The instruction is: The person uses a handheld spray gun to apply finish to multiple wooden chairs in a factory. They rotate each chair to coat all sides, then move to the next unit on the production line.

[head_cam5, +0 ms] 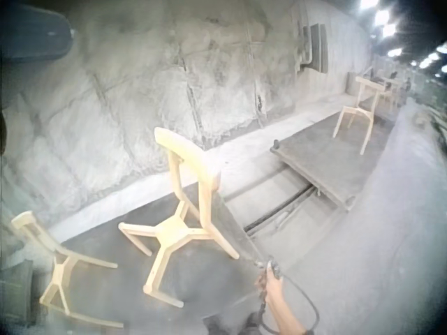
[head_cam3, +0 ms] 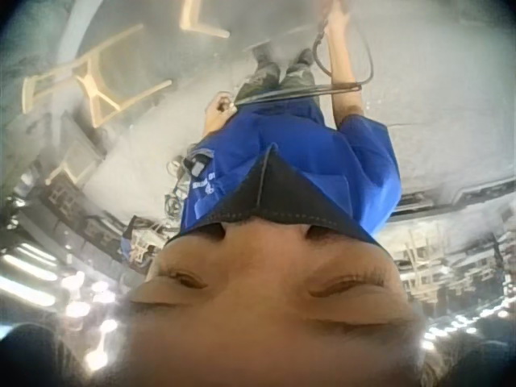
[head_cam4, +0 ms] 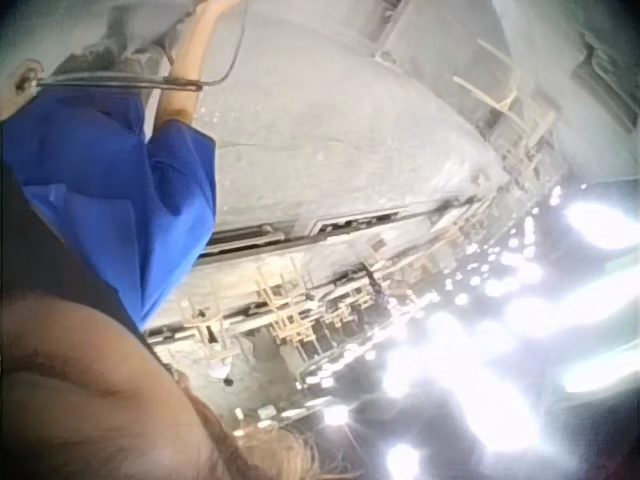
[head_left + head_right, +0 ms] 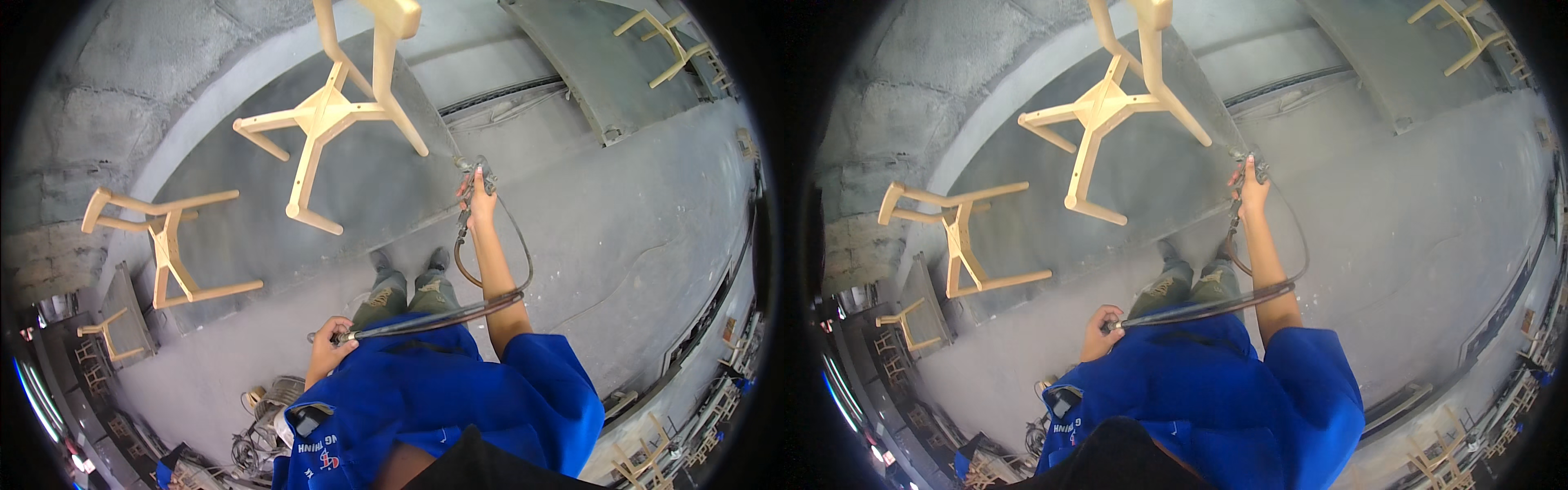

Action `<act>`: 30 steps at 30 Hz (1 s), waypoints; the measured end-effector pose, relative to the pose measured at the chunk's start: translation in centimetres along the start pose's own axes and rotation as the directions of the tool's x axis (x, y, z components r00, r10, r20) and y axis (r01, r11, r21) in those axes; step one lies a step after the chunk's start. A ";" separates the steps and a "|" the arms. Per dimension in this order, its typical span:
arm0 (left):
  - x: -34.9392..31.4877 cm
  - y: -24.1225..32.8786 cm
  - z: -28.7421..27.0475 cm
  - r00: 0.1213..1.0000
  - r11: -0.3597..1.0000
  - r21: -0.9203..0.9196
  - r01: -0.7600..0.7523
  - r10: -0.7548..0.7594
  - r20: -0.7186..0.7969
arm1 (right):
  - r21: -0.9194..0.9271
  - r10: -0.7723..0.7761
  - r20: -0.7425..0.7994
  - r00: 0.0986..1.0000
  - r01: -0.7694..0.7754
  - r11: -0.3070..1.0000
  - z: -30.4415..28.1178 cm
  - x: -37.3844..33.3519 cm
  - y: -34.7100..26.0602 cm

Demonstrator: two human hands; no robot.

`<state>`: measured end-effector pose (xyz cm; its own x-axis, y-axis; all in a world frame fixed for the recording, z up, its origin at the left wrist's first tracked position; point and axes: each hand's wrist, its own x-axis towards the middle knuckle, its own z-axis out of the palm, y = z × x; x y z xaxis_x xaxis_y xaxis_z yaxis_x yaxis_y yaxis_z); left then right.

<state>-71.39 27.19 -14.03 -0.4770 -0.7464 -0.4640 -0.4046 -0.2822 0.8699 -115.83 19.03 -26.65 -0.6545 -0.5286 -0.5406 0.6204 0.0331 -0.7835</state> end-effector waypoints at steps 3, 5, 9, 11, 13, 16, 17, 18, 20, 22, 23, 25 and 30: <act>-1.6 2.2 1.1 0.989 0.994 0.044 0.098 -0.092 -0.115 | -0.037 0.035 -0.117 0.993 -0.040 0.999 -2.3 2.4 3.6; -2.0 3.0 0.9 0.977 0.988 0.019 0.152 -0.148 -0.153 | -0.059 0.039 -0.191 0.981 -0.051 0.997 -3.6 3.2 5.3; -2.5 2.7 -2.2 0.983 0.992 -0.028 0.122 -0.124 -0.137 | -0.152 0.036 -0.261 0.965 -0.078 0.985 -4.0 3.0 8.6; -2.7 1.9 -4.5 0.988 0.995 -0.069 0.078 -0.087 -0.126 | -0.426 -0.083 -0.182 0.980 -0.002 0.905 -2.9 2.3 10.7; -3.1 1.0 -7.3 0.997 0.997 -0.052 0.060 -0.062 -0.055 | -0.658 -0.238 -0.009 0.971 0.174 0.733 -0.9 1.1 12.8; -3.4 -0.3 -10.4 1.000 1.000 -0.013 -0.014 0.014 0.009 | -0.840 -0.316 0.350 0.882 0.445 0.311 3.1 -0.8 14.4; -3.2 -0.7 -11.6 0.999 0.999 0.017 -0.049 0.048 0.023 | -0.879 -0.264 0.391 0.881 0.443 0.174 5.0 -1.5 14.5; -3.1 -1.1 -12.6 0.998 0.999 0.015 -0.043 0.043 0.039 | -0.905 -0.205 0.409 0.889 0.424 0.035 6.5 -2.6 14.3; -2.5 -2.0 -14.2 0.995 0.998 0.004 -0.064 0.064 0.077 | -0.914 -0.094 0.395 0.914 0.380 -0.143 9.8 -4.1 12.5; -2.0 -2.9 -16.2 0.993 0.995 -0.053 -0.087 0.091 0.078 | -0.886 -0.068 0.402 0.913 0.370 -0.278 12.5 -6.1 9.8; -1.8 -3.3 -17.1 0.990 0.990 -0.085 -0.111 0.118 0.078 | -0.866 -0.097 0.432 0.897 0.382 -0.322 13.5 -7.4 8.1; -1.3 -4.1 -18.7 0.980 0.978 -0.153 -0.143 0.161 0.117 | -0.833 -0.188 0.512 0.838 0.432 -0.345 14.8 -11.0 5.0; 0.8 -4.4 -19.6 0.942 0.971 -0.214 -0.105 0.166 0.291 | -0.768 -0.509 0.627 0.590 0.577 -0.277 17.5 -21.0 -3.2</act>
<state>-54.66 16.02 -14.92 -0.7438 -0.5744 -0.3418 -0.1761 -0.3249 0.9292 -96.50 15.17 -7.37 -0.4306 -0.8606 0.2719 -0.8818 0.3369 -0.3301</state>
